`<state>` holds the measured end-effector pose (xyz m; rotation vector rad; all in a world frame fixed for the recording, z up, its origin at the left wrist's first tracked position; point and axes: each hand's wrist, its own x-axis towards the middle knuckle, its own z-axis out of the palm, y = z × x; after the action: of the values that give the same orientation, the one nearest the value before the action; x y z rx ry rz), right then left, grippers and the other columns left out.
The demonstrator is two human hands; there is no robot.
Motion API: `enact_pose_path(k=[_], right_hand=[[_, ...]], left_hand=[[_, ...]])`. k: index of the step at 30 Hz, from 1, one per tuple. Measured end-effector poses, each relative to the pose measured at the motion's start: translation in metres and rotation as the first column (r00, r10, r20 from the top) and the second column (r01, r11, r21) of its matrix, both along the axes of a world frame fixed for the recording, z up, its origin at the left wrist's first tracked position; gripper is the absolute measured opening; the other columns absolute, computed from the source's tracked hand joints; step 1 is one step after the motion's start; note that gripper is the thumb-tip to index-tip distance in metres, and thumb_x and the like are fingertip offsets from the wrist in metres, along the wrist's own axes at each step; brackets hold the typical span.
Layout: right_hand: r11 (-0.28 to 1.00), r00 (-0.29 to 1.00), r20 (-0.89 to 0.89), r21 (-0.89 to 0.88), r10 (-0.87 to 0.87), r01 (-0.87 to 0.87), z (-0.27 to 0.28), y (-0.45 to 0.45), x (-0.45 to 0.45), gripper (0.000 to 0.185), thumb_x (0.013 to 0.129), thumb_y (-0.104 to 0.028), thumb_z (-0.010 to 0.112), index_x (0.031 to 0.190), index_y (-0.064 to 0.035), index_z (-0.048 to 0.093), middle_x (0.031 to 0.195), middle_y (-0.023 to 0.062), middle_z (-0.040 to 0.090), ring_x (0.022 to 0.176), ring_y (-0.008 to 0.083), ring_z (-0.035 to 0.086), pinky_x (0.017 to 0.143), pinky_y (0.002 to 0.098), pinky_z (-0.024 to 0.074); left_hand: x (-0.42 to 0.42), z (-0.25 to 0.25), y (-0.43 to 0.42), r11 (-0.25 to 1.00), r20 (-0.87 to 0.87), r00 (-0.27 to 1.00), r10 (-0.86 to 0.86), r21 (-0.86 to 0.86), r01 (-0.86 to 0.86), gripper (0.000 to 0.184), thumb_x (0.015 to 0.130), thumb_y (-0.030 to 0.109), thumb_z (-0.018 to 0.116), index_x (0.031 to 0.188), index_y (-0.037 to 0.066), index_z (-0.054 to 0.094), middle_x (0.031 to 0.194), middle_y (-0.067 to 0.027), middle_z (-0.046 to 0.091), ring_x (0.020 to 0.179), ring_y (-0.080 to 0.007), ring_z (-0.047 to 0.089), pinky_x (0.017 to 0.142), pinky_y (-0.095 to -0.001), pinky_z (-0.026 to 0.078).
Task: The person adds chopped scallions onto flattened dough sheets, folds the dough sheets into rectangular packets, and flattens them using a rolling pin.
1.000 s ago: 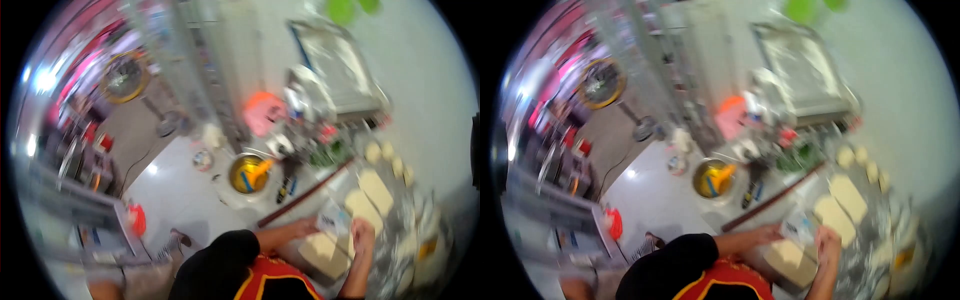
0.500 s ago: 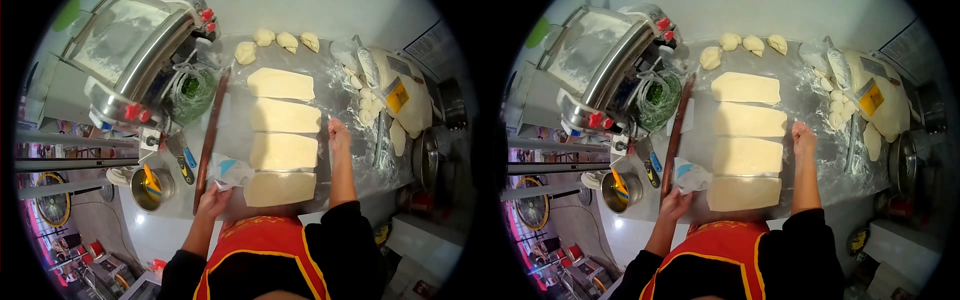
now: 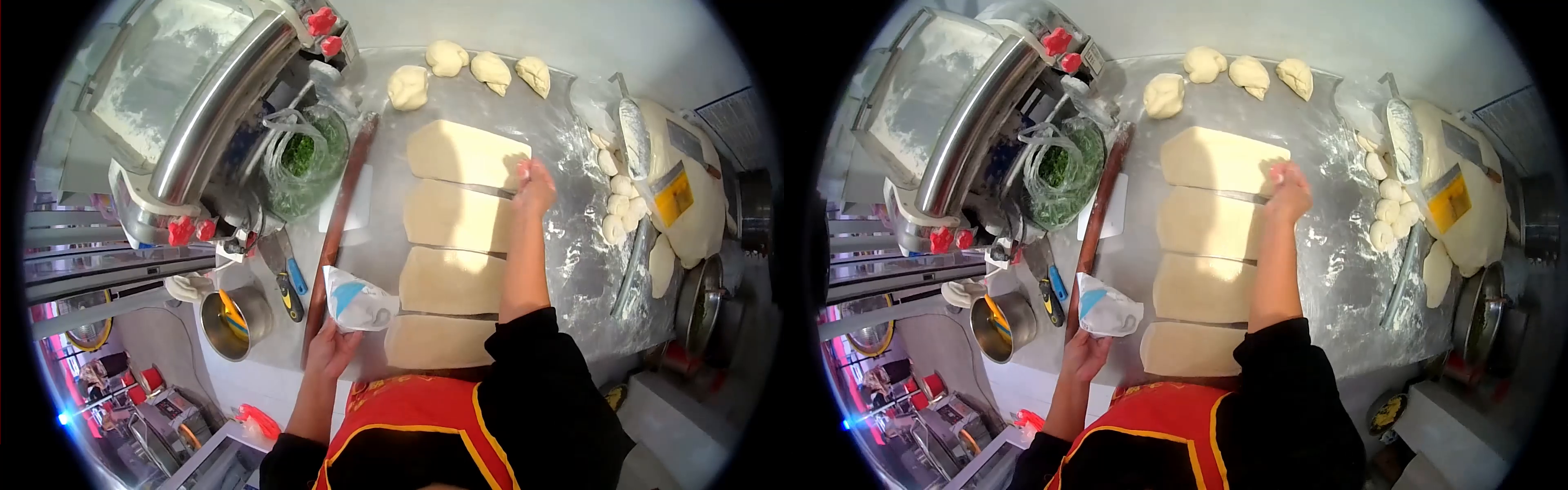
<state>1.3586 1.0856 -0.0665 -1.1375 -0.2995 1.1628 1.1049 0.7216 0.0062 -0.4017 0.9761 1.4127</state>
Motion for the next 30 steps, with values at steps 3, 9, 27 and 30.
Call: enact_pose_path(k=[3,9,27,30], right_hand=[[0.996,0.998,0.001,0.054,-0.064,0.064,0.000,0.007,-0.012,0.011,0.093,-0.001,0.052,0.094,0.0062,0.060,0.081,0.0132,0.063,0.065,0.0165,0.058,0.062,0.0243,0.0536],[0.981,0.975,0.102,-0.026,0.196,-0.195,0.009,-0.004,-0.057,0.023,0.090,-0.004,0.059,0.108,0.0103,0.059,0.090,0.0136,0.065,0.077,0.0213,0.065,0.070,0.0284,0.0555],[0.996,0.977,0.197,-0.064,0.079,-0.068,0.015,-0.125,0.036,0.016,0.088,-0.007,0.064,0.101,0.0028,0.065,0.082,0.0075,0.065,0.074,0.0162,0.064,0.068,0.0265,0.0556],[0.996,0.964,0.260,-0.086,0.056,-0.035,-0.003,-0.133,0.041,0.017,0.090,-0.010,0.060,0.102,0.0009,0.065,0.081,0.0060,0.066,0.072,0.0147,0.063,0.065,0.0251,0.0536]], left_hand=[[0.003,0.012,0.010,0.982,-0.059,0.998,-0.025,0.184,0.035,0.053,0.098,0.014,0.044,0.147,0.013,0.024,0.144,-0.0081,0.038,0.129,-0.0257,0.044,0.098,-0.0373,0.050],[-0.005,-0.001,0.009,0.995,0.165,0.982,0.087,0.033,-0.093,0.060,0.094,0.009,0.050,0.147,0.018,0.025,0.144,-0.0090,0.039,0.129,-0.0263,0.044,0.100,-0.0393,0.048],[-0.002,0.013,-0.022,0.971,-0.120,0.987,-0.109,0.199,0.131,0.045,0.100,0.025,0.042,0.141,0.008,0.033,0.136,-0.0094,0.048,0.124,-0.0246,0.049,0.102,-0.0394,0.044],[-0.003,0.010,-0.025,0.971,-0.125,0.983,-0.137,0.180,0.159,0.045,0.100,0.026,0.043,0.141,0.009,0.034,0.135,-0.0081,0.049,0.122,-0.0231,0.050,0.103,-0.0385,0.043]])
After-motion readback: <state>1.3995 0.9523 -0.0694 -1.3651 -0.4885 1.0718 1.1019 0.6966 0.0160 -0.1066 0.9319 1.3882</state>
